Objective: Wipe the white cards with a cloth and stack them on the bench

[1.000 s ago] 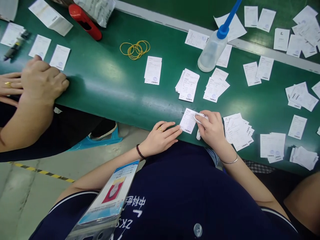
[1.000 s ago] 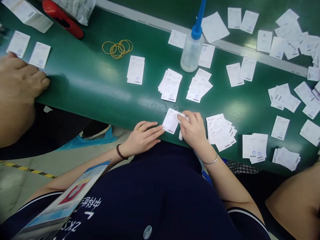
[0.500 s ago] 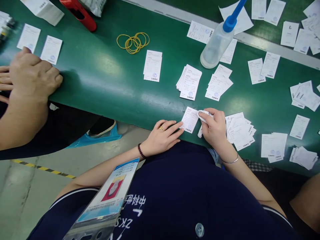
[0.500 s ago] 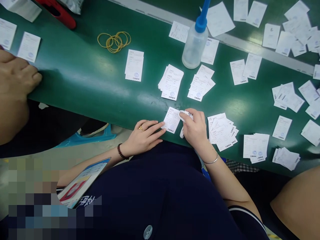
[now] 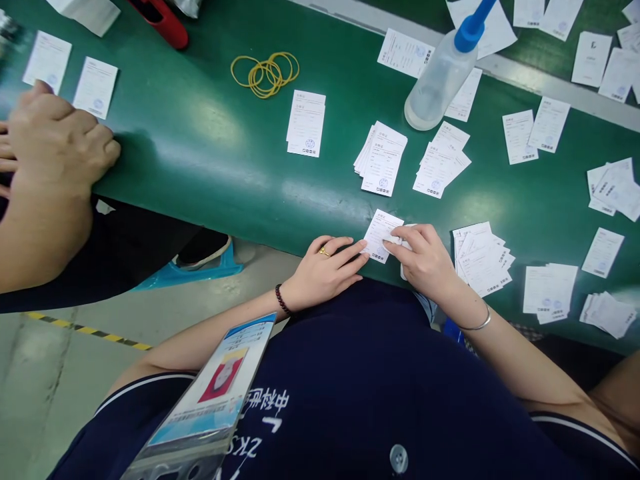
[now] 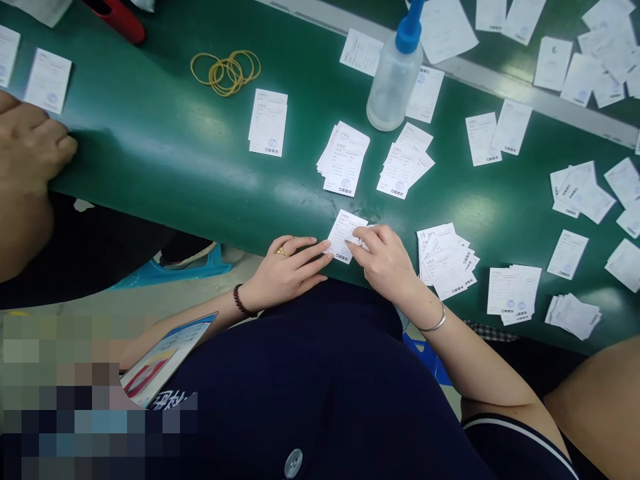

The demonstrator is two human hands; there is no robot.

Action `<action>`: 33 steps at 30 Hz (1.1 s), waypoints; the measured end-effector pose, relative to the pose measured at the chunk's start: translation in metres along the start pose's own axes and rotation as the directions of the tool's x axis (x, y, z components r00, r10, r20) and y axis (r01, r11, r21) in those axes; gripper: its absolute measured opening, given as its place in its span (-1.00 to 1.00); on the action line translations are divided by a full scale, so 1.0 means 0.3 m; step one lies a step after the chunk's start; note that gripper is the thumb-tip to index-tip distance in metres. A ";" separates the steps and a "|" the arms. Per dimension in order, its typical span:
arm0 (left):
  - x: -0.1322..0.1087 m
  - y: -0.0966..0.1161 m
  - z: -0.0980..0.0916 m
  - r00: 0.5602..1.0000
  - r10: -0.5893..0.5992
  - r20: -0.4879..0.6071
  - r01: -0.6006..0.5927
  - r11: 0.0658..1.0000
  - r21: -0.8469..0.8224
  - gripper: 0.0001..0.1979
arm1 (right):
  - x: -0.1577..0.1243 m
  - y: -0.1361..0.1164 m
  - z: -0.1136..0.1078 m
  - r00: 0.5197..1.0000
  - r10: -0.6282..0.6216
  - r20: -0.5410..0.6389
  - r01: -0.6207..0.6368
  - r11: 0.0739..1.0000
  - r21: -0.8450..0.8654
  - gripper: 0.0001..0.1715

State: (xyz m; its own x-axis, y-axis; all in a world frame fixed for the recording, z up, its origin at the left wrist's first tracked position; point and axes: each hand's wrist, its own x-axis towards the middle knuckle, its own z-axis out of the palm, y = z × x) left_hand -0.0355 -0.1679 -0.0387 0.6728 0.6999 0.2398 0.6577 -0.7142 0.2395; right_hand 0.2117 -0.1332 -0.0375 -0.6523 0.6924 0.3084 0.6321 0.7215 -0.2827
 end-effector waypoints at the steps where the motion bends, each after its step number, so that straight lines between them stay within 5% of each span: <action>1: 0.001 0.001 -0.002 1.000 -0.002 0.002 0.002 1.000 -0.005 -0.69 | -0.007 0.002 -0.008 1.000 0.000 0.003 0.000 1.000 0.003 -0.60; 11: -0.007 -0.003 0.002 0.998 -0.030 0.059 0.035 0.995 -0.092 -0.66 | -0.004 -0.014 0.001 0.978 0.181 -0.106 -0.176 0.983 0.052 -0.60; 17: -0.007 0.004 -0.002 0.999 -0.008 0.050 0.011 0.999 -0.051 -0.68 | -0.023 -0.027 0.009 0.985 0.152 -0.079 -0.153 0.988 0.000 -0.60; 24: 0.085 -0.044 -0.044 0.996 -0.081 0.048 0.091 0.960 -0.266 -0.79 | -0.068 -0.012 -0.001 0.896 0.335 -0.291 -0.271 0.932 0.240 -0.69; 30: 0.248 -0.112 -0.073 0.928 0.109 0.356 0.014 0.946 -0.325 -0.24 | -0.079 -0.013 0.019 0.821 0.428 -0.378 -0.315 0.891 0.326 -0.74; 33: 0.279 -0.111 -0.076 0.902 0.103 0.420 0.020 0.961 -0.277 -0.19 | -0.087 -0.011 0.022 0.806 0.432 -0.404 -0.297 0.886 0.355 -0.73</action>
State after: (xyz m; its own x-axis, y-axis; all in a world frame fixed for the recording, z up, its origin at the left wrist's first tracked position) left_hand -0.0088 -0.0856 -0.0053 0.8164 0.5566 -0.1540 0.5511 -0.6713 0.4956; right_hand 0.2239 -0.1537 -0.0505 -0.0837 0.8657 0.4936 0.6061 0.4373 -0.6644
